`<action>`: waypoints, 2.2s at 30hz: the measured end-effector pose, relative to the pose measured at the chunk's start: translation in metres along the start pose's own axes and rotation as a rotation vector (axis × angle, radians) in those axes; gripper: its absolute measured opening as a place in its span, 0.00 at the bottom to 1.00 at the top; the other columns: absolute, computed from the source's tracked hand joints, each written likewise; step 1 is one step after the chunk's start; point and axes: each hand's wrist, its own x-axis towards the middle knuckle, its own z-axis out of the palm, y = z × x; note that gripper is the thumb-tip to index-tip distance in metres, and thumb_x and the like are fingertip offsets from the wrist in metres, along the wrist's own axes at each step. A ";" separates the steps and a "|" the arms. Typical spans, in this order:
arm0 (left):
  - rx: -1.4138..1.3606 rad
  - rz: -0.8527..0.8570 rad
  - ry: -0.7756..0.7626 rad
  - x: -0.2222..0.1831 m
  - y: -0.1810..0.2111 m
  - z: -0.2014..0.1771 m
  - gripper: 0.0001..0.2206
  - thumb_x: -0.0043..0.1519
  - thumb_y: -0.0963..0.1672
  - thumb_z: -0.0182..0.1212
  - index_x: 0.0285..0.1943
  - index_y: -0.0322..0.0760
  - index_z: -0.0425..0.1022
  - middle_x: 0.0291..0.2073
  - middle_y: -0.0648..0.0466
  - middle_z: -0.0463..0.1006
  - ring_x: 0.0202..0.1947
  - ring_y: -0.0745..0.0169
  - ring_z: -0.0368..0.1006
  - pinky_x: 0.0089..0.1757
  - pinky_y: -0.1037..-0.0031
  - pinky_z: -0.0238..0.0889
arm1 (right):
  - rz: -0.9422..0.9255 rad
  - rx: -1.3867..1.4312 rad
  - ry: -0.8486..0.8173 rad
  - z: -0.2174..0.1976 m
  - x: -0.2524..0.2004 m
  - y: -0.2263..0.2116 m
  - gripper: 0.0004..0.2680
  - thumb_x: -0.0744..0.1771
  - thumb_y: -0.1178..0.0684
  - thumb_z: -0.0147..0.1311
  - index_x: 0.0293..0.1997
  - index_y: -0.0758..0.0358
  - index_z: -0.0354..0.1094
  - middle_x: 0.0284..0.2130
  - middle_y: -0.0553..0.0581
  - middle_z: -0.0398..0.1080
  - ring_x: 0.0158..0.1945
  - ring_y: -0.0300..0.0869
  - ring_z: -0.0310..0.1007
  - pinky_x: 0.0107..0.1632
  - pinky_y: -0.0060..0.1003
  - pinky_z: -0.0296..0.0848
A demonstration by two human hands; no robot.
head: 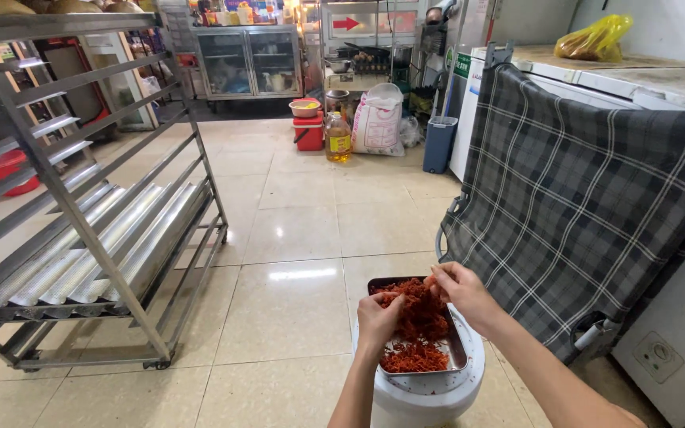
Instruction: Sort and pick through a metal tray containing red dried ingredients, likely chili threads or saffron, while seated.
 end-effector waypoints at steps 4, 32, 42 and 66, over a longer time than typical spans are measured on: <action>-0.251 -0.085 -0.084 -0.003 0.006 -0.002 0.13 0.58 0.45 0.69 0.43 0.29 0.85 0.29 0.50 0.85 0.28 0.68 0.79 0.32 0.75 0.72 | 0.012 -0.069 0.004 0.005 -0.008 0.008 0.07 0.69 0.53 0.53 0.47 0.66 0.68 0.33 0.55 0.75 0.35 0.37 0.71 0.39 0.33 0.71; -0.105 -0.243 -0.213 -0.013 0.013 0.009 0.11 0.60 0.43 0.66 0.44 0.27 0.84 0.26 0.49 0.83 0.23 0.68 0.75 0.25 0.77 0.65 | 0.041 -0.493 -0.169 0.014 -0.008 0.035 0.11 0.69 0.46 0.52 0.46 0.61 0.75 0.34 0.52 0.78 0.38 0.37 0.76 0.43 0.35 0.73; 0.256 -0.156 -0.124 0.000 -0.020 0.018 0.13 0.60 0.46 0.67 0.46 0.31 0.85 0.24 0.46 0.86 0.23 0.66 0.79 0.27 0.76 0.69 | 0.186 0.044 -0.243 -0.019 0.007 0.058 0.11 0.71 0.46 0.53 0.44 0.64 0.73 0.30 0.50 0.70 0.32 0.34 0.64 0.34 0.30 0.66; -0.527 -0.316 -0.327 -0.013 -0.009 0.013 0.11 0.65 0.44 0.64 0.50 0.29 0.83 0.33 0.55 0.82 0.26 0.72 0.73 0.30 0.79 0.68 | 0.069 -0.192 -0.090 0.005 -0.014 0.008 0.11 0.67 0.47 0.60 0.47 0.64 0.80 0.35 0.54 0.81 0.35 0.33 0.78 0.39 0.28 0.77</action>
